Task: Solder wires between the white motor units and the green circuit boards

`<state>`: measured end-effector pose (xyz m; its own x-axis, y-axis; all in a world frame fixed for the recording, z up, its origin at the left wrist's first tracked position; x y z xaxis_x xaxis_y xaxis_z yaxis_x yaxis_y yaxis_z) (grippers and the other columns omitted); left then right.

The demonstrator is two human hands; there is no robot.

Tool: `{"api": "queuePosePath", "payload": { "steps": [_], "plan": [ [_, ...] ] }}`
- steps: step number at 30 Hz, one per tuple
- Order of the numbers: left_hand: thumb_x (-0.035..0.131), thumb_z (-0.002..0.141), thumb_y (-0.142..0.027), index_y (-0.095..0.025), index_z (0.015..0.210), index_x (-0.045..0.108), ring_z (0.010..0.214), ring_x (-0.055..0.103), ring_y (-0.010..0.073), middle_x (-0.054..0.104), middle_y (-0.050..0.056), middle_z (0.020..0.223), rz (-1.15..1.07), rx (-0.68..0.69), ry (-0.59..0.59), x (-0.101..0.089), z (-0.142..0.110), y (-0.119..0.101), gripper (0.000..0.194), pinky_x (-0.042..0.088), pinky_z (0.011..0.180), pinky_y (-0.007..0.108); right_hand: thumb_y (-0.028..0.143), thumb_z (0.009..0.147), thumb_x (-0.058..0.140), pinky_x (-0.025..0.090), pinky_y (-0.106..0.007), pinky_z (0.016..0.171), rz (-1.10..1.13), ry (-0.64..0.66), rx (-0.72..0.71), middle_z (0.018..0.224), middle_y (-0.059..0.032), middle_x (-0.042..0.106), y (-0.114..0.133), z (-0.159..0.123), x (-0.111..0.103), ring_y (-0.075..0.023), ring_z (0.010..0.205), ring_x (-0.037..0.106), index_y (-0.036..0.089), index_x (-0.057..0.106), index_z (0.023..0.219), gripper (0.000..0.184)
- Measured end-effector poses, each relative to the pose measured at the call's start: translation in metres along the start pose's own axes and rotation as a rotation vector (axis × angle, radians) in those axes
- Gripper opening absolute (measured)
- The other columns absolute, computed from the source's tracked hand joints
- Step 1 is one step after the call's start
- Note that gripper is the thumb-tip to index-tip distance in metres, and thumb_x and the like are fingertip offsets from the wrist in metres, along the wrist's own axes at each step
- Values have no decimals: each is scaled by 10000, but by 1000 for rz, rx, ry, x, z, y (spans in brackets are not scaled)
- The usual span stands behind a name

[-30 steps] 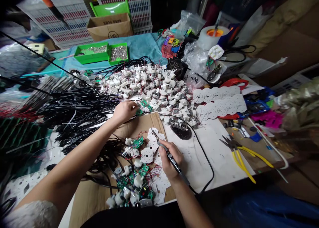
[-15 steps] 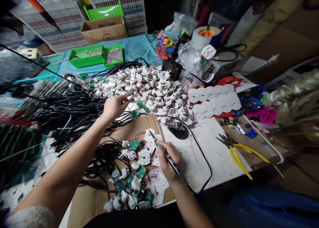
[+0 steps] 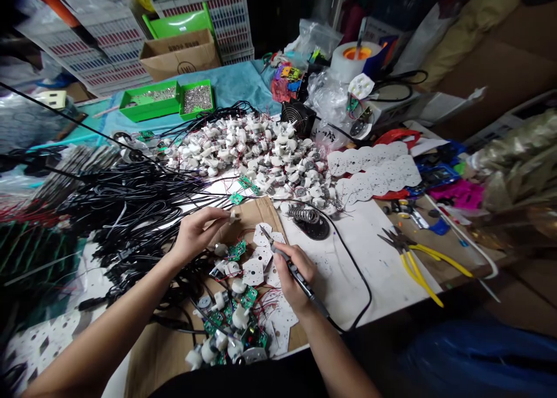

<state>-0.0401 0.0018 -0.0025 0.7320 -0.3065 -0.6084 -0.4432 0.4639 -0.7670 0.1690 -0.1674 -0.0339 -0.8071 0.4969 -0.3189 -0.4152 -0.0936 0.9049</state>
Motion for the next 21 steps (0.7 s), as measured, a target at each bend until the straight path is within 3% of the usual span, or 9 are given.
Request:
{"api": "queuePosePath", "payload": {
  "steps": [3, 6, 8, 10, 12, 14, 17, 21],
  "plan": [
    [707, 873, -431, -192, 1023, 676, 821, 734, 190, 758, 57, 878, -309, -172, -73, 3, 0, 9, 284, 592, 818, 331, 276, 999, 554, 586, -289, 644, -2, -5, -11, 887, -51, 745, 1, 1, -1, -191, 764, 736, 208, 720, 1097, 204],
    [791, 796, -436, -203, 1325, 552, 741, 718, 176, 729, 12, 795, -533, -256, -74, 5, 6, 8, 626, 596, 779, 335, 265, 994, 561, 586, -288, 660, 2, -12, -12, 893, -45, 745, 2, 2, -1, -187, 767, 736, 209, 719, 1089, 192],
    [813, 762, -440, -197, 1420, 487, 686, 695, 163, 716, -7, 750, -565, -306, -20, 8, 9, 8, 773, 589, 745, 326, 259, 992, 566, 586, -287, 666, 3, -11, -5, 901, -41, 746, 2, 2, -1, -185, 771, 737, 212, 718, 1094, 189],
    [799, 755, -457, -165, 1299, 603, 642, 666, 150, 718, 5, 738, -499, -363, 58, 13, 10, 10, 647, 567, 692, 301, 258, 991, 569, 586, -285, 665, 8, -11, -5, 910, -41, 747, 1, 2, -1, -184, 773, 738, 214, 717, 1100, 189],
    [758, 775, -472, -145, 1041, 713, 610, 630, 136, 724, 24, 740, -351, -397, 142, 18, 10, 11, 423, 521, 629, 269, 260, 992, 569, 587, -286, 662, 14, -13, -11, 910, -43, 748, 1, 1, -1, -183, 769, 739, 213, 717, 1106, 192],
    [708, 815, -465, -151, 862, 726, 582, 584, 122, 707, 16, 703, -156, -390, 211, 24, 10, 11, 317, 450, 572, 244, 266, 995, 566, 590, -288, 660, 14, -20, -7, 910, -48, 749, 0, 1, -2, -185, 766, 740, 211, 716, 1109, 196],
    [660, 867, -375, -171, 795, 716, 573, 537, 115, 645, -12, 641, 109, -291, 273, 33, 11, 2, 224, 389, 567, 236, 273, 993, 570, 593, -292, 650, 8, -22, 12, 909, -53, 753, 0, 1, -2, -191, 762, 741, 210, 718, 1103, 195],
    [666, 852, -233, -174, 764, 707, 727, 590, 144, 628, 32, 825, 257, -72, 284, 46, 13, -15, 114, 451, 686, 259, 279, 993, 569, 602, -296, 659, 6, -16, 20, 895, -54, 754, 0, 1, -3, -193, 758, 743, 207, 721, 1096, 197]
  ]
}}
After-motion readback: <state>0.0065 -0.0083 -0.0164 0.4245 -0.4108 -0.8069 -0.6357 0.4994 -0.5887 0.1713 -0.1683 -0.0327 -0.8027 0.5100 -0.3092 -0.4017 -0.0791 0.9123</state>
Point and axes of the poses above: each hand's wrist, its own z-axis towards the middle knuckle, its own x-axis out of the palm, y = z × x, the point moved 5 cm from there along z, towards the middle knuckle
